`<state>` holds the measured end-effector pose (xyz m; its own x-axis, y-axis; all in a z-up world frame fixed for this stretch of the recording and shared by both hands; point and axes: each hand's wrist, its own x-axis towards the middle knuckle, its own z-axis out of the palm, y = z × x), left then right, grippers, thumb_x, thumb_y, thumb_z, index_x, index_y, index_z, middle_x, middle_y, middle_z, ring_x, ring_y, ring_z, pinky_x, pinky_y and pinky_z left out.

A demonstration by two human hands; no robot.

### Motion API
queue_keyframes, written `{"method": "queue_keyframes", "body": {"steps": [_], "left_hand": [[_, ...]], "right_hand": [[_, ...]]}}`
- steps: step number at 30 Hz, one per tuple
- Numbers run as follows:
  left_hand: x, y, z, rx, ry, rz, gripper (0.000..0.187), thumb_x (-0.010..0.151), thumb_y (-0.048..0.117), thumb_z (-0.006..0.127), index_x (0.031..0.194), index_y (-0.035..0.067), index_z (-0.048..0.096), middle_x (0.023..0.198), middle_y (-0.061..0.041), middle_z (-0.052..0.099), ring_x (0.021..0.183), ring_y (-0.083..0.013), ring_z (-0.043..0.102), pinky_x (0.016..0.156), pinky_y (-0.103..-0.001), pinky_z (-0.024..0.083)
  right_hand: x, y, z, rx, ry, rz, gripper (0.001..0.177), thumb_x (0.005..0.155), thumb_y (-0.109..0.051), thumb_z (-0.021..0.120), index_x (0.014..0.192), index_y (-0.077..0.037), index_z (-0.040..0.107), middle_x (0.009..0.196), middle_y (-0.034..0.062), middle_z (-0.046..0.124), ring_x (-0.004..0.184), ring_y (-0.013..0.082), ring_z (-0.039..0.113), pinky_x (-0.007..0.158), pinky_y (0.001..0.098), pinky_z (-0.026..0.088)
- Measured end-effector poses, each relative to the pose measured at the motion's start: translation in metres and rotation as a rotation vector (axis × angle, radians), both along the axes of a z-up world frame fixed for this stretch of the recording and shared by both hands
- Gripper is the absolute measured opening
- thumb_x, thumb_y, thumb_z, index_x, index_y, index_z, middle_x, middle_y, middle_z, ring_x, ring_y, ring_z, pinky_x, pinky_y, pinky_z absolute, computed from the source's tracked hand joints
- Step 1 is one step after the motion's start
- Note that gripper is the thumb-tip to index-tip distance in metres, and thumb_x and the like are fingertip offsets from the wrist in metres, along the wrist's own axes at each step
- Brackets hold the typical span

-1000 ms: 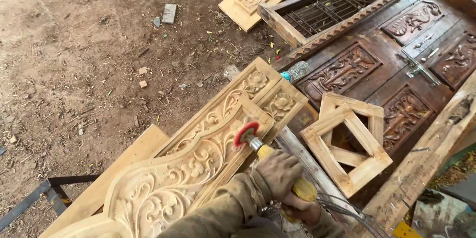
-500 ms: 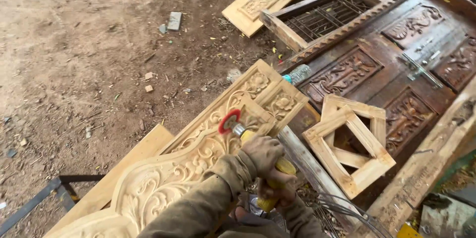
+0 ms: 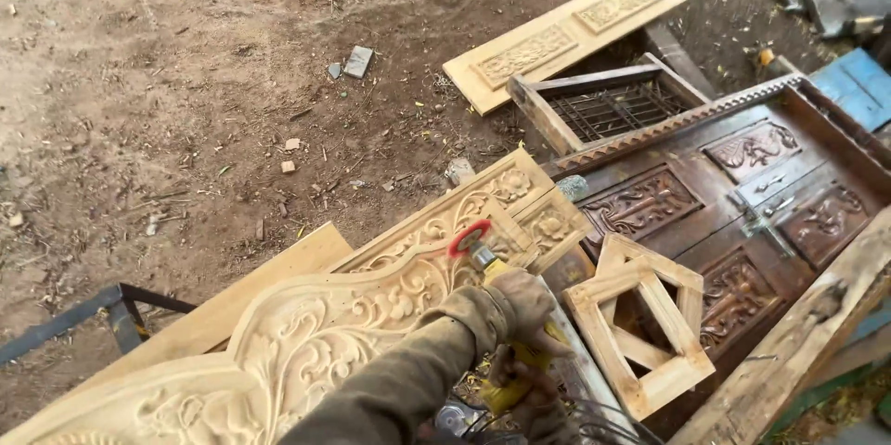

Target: Using a power drill with a sanding attachment to polish and sand detailed decorative wood carvings.

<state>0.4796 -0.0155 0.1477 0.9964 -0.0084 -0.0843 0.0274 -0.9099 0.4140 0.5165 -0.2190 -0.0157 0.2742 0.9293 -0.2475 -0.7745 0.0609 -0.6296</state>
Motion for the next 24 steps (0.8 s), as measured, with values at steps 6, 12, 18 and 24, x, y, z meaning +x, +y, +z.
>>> {"method": "queue_keyframes", "body": {"steps": [6,12,18,24], "left_hand": [[-0.023,0.0,-0.003,0.018,0.021,0.012,0.09,0.066,0.096,0.052,0.066,0.009,0.076,0.064,-0.011,0.07,0.062,-0.0277,0.071,0.063,-0.041,0.057],[-0.038,-0.008,-0.005,0.013,-0.02,0.026,0.093,0.065,0.097,0.053,0.066,0.007,0.075,0.063,-0.011,0.069,0.058,-0.0271,0.069,0.06,-0.04,0.056],[-0.064,-0.012,0.003,0.022,0.039,-0.045,0.092,0.067,0.096,0.053,0.062,0.006,0.073,0.056,-0.008,0.065,0.051,-0.0243,0.066,0.054,-0.039,0.055],[-0.078,-0.015,0.01,0.028,0.022,-0.067,0.091,0.069,0.095,0.052,0.056,0.007,0.069,0.051,-0.007,0.061,0.045,-0.0225,0.061,0.049,-0.039,0.051]], "right_hand": [[-0.035,0.012,0.002,0.021,0.015,-0.091,0.041,0.077,-0.023,0.077,0.105,0.001,0.059,0.079,0.009,0.059,0.067,0.0237,0.058,0.062,0.0381,0.05],[-0.053,0.0,0.012,-0.052,0.014,-0.141,0.047,0.076,-0.022,0.076,0.113,0.001,0.059,0.079,0.0083,0.059,0.067,0.023,0.059,0.062,0.0382,0.052],[-0.087,0.001,0.033,-0.052,0.014,-0.157,0.048,0.075,-0.023,0.077,0.113,0.0,0.059,0.077,0.0075,0.056,0.066,0.0223,0.057,0.06,0.0376,0.051],[-0.094,-0.01,0.02,-0.063,0.061,-0.135,0.049,0.076,-0.024,0.077,0.11,0.006,0.06,0.078,0.0075,0.055,0.069,0.0223,0.057,0.064,0.0384,0.051]]}}
